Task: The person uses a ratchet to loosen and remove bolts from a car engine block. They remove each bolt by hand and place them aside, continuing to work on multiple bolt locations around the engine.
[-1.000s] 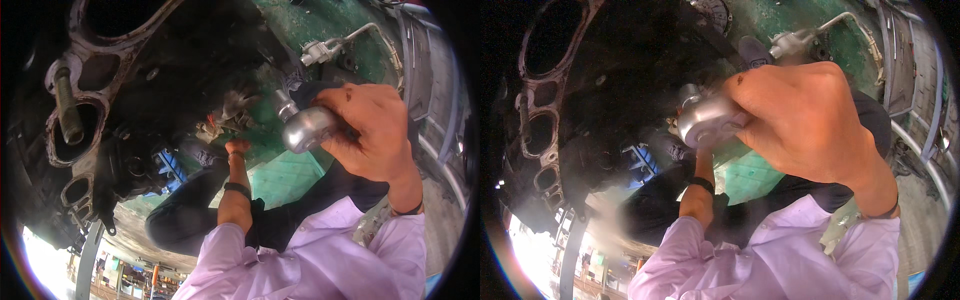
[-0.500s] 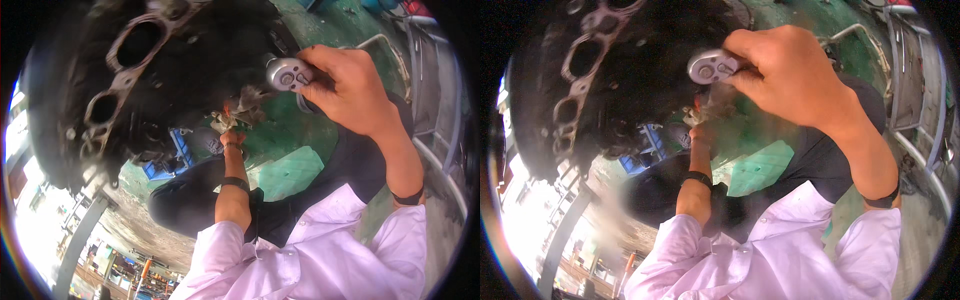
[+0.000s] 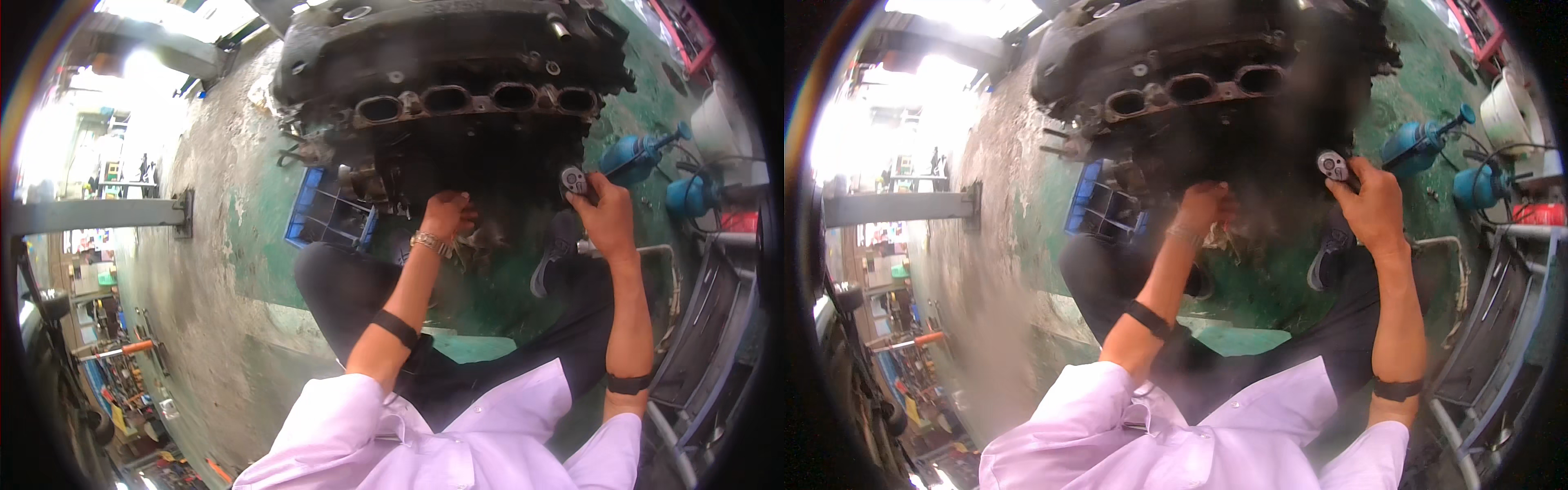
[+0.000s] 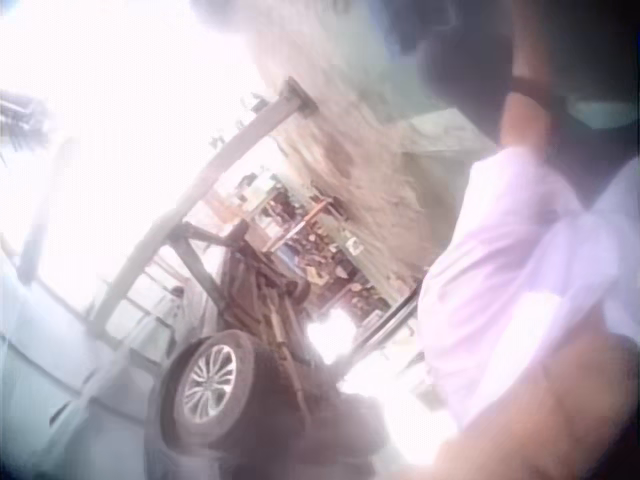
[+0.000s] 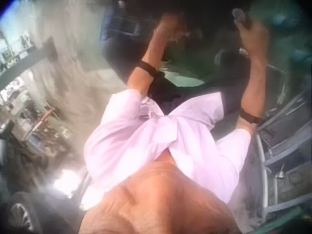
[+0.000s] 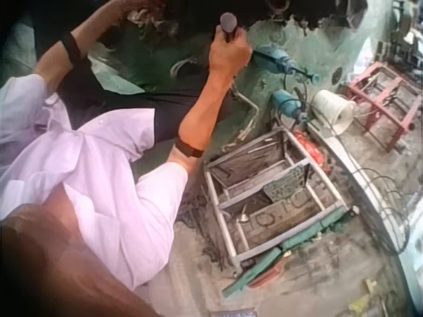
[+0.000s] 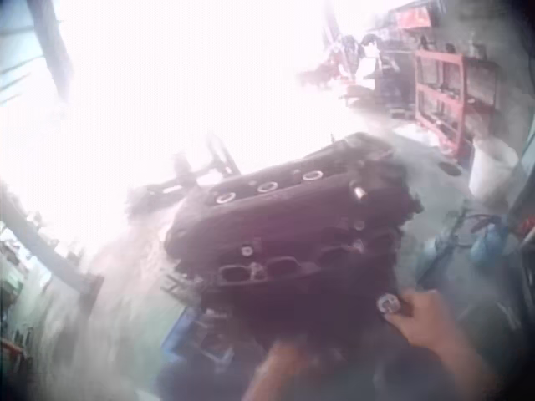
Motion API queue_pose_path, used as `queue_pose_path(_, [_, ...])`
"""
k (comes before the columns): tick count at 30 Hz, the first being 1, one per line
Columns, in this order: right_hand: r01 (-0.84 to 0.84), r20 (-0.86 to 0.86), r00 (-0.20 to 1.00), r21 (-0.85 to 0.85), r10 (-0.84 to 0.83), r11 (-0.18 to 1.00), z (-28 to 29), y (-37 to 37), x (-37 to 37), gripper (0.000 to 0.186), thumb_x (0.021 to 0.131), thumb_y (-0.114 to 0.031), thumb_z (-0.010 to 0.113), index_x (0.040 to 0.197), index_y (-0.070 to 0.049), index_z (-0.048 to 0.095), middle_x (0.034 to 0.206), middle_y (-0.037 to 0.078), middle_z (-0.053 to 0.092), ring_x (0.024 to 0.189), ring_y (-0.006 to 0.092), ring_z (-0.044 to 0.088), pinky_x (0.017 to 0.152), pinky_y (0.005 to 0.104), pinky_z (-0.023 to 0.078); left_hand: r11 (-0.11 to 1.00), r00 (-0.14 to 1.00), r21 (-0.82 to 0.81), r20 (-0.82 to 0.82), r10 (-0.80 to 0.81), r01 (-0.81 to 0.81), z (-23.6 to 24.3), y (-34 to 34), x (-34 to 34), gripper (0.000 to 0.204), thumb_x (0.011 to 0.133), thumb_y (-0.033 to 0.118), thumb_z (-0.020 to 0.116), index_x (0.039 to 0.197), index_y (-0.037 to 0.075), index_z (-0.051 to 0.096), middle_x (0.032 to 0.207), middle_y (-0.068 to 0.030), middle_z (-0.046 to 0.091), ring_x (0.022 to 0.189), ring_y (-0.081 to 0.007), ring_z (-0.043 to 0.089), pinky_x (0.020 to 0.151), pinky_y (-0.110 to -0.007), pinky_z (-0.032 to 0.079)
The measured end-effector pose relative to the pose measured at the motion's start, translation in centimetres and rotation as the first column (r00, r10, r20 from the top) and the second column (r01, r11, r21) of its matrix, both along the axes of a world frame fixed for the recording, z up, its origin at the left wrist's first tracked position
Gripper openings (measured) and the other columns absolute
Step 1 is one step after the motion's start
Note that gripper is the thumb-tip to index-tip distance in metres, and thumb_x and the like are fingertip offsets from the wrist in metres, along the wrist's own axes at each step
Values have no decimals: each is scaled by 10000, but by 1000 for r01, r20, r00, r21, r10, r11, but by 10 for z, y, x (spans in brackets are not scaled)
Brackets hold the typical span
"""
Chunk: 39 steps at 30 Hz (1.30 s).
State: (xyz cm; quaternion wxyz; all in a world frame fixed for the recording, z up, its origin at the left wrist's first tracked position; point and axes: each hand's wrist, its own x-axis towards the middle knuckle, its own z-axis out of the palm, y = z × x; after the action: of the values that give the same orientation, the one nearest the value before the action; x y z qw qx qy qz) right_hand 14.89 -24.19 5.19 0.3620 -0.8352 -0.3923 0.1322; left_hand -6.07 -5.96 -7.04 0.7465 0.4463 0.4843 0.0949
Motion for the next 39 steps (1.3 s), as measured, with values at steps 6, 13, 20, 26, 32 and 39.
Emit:
queue_pose_path(6, [4,38,999,-9,-4,1000,1,-5,-4,254,737,-149,750,895,16,641,767,208,640,715,376,630,626,384,472,957,997,286,53,-58,41,116,51,-51,395,912,214,636,1168,-74,548,1022,-171,650,823,-226,668,645,-300,558])
queue_pose_path(13, [-25,105,994,-52,31,998,-4,-14,-2,265,745,-183,741,897,10,642,778,210,641,741,391,626,638,409,471,924,994,374,40,-98,76,166,113,-115,431,922,283,627,1169,-63,554,1058,-182,667,921,-255,675,727,-322,565])
queue_pose_path(20, [-34,93,995,-85,41,996,-8,-14,-3,268,753,-199,735,900,5,642,796,211,649,777,394,633,660,421,476,966,994,253,88,-69,45,107,109,-127,380,937,285,603,1139,-36,575,1050,-187,665,917,-286,678,718,-359,573])
queue_pose_path(26, [-27,63,997,-100,34,995,-11,-12,-1,290,755,-210,733,943,-4,654,830,200,670,811,382,648,687,404,492,988,988,-115,101,115,-103,45,98,-112,293,972,235,516,1113,-15,573,1044,-206,654,840,-302,663,668,-415,567])
queue_pose_path(32, [-23,96,995,-104,34,994,-15,-12,5,315,748,-232,737,961,-13,657,847,204,670,830,385,646,704,424,499,975,968,-101,137,211,-199,40,98,-111,261,932,205,582,1046,-30,589,958,-205,668,767,-286,655,626,-391,559])
queue_pose_path(39, [31,118,993,-165,-12,986,-15,-15,8,304,756,-146,746,985,32,653,875,202,693,857,299,698,747,339,516,969,970,-72,39,239,-236,32,104,-107,288,943,212,555,1081,-39,571,950,-211,660,754,-290,643,646,-402,562])
